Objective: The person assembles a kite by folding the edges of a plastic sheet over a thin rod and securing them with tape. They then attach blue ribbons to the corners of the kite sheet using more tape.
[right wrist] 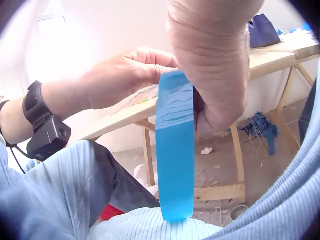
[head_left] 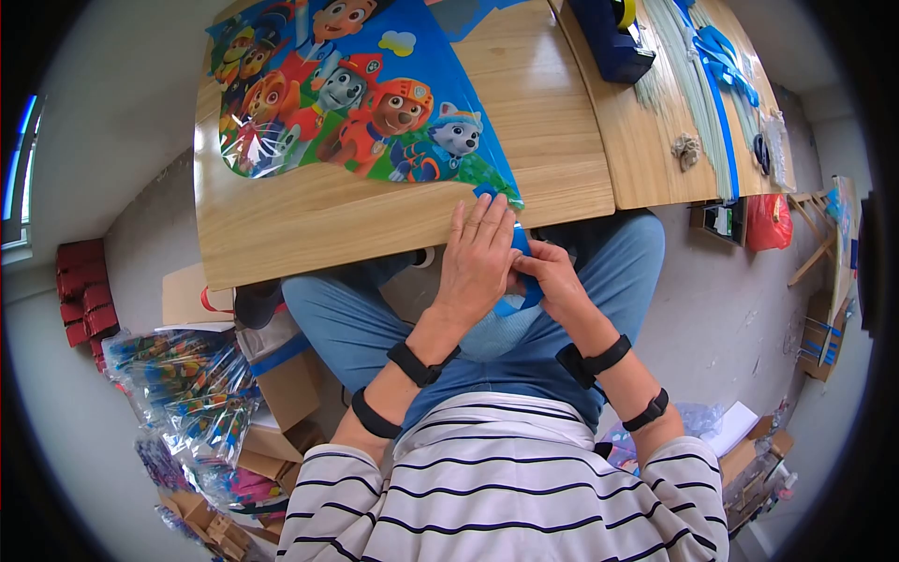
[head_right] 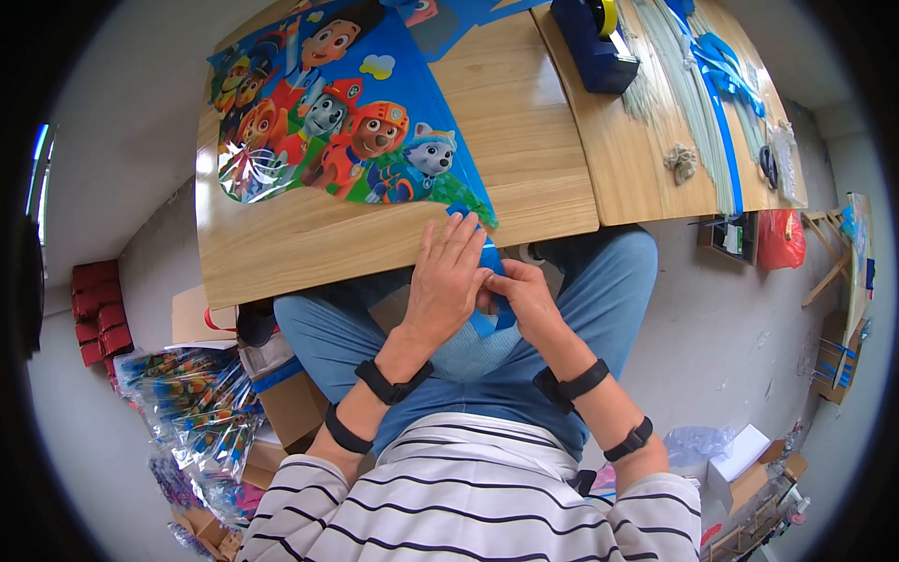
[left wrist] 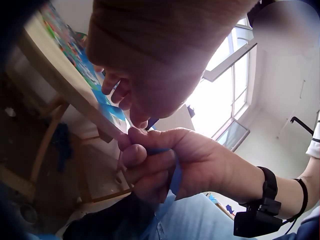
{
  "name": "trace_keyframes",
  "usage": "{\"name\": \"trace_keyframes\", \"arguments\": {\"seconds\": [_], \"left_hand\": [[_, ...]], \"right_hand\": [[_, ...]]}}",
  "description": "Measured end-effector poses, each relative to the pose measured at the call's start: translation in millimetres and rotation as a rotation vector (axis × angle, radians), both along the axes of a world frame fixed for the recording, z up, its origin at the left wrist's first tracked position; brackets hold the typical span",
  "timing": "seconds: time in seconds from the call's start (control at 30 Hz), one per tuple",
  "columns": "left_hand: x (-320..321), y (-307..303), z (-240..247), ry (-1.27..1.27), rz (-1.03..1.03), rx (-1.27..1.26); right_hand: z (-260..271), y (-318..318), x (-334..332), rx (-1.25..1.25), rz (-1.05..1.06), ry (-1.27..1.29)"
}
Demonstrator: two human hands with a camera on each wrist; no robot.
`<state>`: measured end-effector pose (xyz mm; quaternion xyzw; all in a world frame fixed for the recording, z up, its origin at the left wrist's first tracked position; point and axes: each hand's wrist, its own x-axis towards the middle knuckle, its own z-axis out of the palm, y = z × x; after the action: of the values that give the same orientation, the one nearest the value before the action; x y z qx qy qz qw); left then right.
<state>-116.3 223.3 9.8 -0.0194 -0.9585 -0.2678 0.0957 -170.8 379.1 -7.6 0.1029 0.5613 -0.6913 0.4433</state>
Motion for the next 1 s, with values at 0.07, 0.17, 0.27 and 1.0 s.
{"name": "trace_keyframes", "arguments": {"seconds": [0.07,0.17,0.27,1.0], "left_hand": [[2,0,-2,0.004,0.001,-0.015],[0,1,-4,0.013,0.014,-0.006],[-3,1,-2,0.007,0.017,-0.002],[-5,-4,-6,0.005,0.018,-0.042]], "right_hand": [[1,0,-1,-0.018,0.001,-0.007],[-4,2,-1,-0.048,0.0,-0.023],[-3,3,-2,-0.063,-0.015,-0.065],[0,-5,-1,-0.081,-0.077,-0.111]]}}
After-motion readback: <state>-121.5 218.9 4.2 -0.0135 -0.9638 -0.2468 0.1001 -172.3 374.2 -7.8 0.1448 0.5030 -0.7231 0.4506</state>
